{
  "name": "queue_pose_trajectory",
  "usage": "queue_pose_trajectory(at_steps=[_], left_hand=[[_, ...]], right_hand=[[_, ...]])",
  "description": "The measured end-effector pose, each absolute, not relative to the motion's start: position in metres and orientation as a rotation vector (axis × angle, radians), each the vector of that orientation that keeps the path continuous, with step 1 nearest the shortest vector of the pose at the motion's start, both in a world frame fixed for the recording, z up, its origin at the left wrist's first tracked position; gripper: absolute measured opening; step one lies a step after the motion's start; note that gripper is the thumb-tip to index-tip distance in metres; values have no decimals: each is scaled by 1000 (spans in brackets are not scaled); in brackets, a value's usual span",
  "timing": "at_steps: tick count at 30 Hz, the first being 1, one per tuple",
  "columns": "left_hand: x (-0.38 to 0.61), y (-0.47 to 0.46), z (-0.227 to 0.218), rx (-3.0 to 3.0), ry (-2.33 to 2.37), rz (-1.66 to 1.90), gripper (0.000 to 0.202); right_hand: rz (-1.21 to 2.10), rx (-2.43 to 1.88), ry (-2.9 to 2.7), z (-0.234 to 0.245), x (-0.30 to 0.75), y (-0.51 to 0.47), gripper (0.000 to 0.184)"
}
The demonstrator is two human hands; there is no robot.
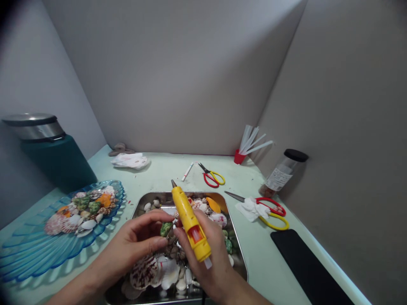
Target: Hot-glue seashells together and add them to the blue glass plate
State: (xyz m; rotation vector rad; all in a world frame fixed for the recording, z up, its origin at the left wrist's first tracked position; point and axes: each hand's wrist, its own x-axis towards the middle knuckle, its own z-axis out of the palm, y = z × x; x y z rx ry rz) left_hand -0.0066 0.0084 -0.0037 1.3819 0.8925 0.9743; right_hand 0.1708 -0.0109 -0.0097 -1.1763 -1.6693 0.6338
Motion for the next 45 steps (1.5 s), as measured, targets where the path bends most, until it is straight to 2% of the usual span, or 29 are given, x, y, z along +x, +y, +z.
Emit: queue_pose_trajectory(at_steps=[24,30,35,45], left_hand=[[-6,9,-2,1455,824,963,30],[-7,9,-2,1509,876,973,28],[-6,6,-3,1461,944,939,39],[-6,7,-4,1506,919,927,35]], right_hand=[[603,-1165,-1677,-14,170,-7,11],[613,-1173,-1647,-10,170,-8,5],[616,-1170,-1636,-10,169,-8,6],[608,-1147,-1661,-10,169,-8,2]])
